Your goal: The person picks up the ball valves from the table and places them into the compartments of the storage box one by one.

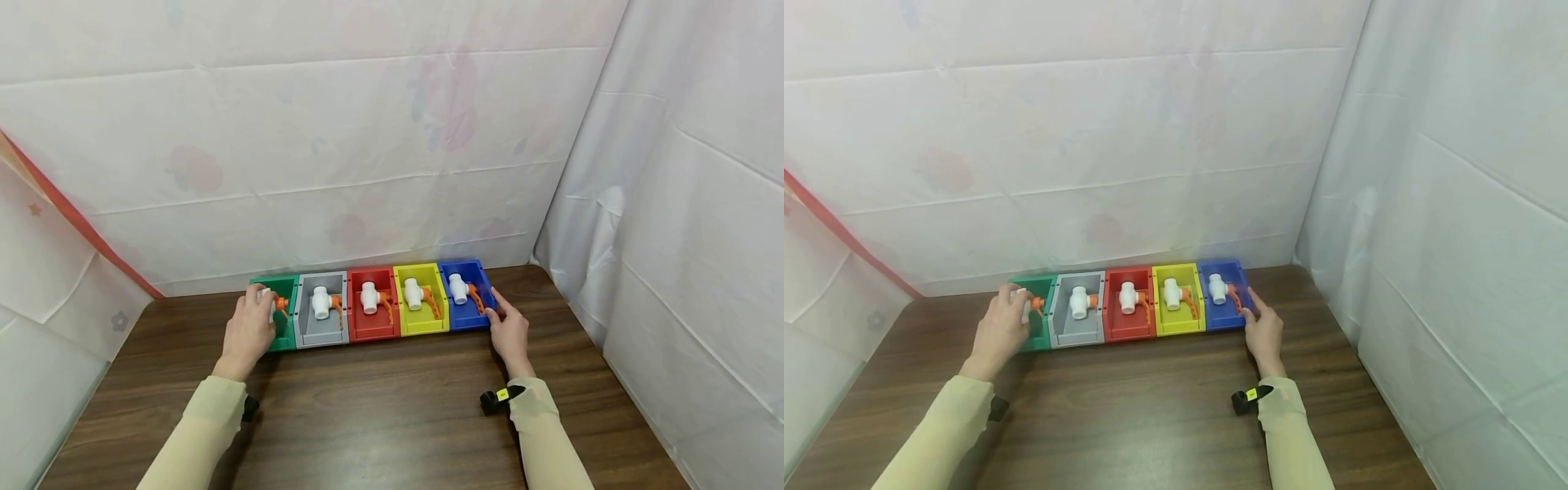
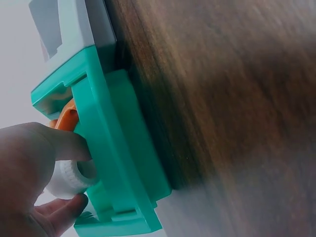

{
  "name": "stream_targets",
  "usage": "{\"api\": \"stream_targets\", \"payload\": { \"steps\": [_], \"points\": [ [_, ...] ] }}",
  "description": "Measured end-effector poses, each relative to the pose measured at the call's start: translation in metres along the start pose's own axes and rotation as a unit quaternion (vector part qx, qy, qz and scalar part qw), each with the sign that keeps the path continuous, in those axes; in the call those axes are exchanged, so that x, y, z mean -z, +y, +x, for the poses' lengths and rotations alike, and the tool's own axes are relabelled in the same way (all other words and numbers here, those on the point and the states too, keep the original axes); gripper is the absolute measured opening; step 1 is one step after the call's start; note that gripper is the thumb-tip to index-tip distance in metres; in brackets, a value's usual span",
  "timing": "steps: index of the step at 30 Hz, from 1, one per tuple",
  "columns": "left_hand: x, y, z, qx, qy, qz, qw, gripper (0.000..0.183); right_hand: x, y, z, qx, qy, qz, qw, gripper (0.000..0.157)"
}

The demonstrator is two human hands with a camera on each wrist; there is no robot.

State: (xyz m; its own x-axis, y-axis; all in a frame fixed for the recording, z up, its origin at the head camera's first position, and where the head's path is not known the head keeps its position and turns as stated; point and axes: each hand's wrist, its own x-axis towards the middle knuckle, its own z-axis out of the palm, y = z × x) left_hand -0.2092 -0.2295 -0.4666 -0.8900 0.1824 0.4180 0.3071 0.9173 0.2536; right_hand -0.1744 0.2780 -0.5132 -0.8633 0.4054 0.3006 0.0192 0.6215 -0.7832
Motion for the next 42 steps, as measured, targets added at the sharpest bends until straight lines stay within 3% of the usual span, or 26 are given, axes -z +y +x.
{"api": "stream_targets", "payload": {
  "steps": [15,25,36,42],
  "points": [
    [-0.008,0.001,0.004,0.019,-0.015,0.008,0.9997,0.038,0.000,0.000,-0.001,0.004,0.001,0.001,1.000,0.048],
    [-0.017,-0.003,0.008,0.012,-0.022,0.009,0.9996,0.038,0.000,0.000,-0.001,0.014,0.005,-0.002,1.000,0.048],
    [-0.017,-0.001,0.011,0.022,-0.048,-0.004,0.9986,0.038,0.001,-0.001,-0.001,0.012,0.003,-0.001,1.000,0.048],
    [-0.018,-0.002,0.011,0.013,-0.043,-0.001,0.9990,0.038,0.001,0.000,-0.001,0.018,0.003,-0.005,1.000,0.048]
  ]
}}
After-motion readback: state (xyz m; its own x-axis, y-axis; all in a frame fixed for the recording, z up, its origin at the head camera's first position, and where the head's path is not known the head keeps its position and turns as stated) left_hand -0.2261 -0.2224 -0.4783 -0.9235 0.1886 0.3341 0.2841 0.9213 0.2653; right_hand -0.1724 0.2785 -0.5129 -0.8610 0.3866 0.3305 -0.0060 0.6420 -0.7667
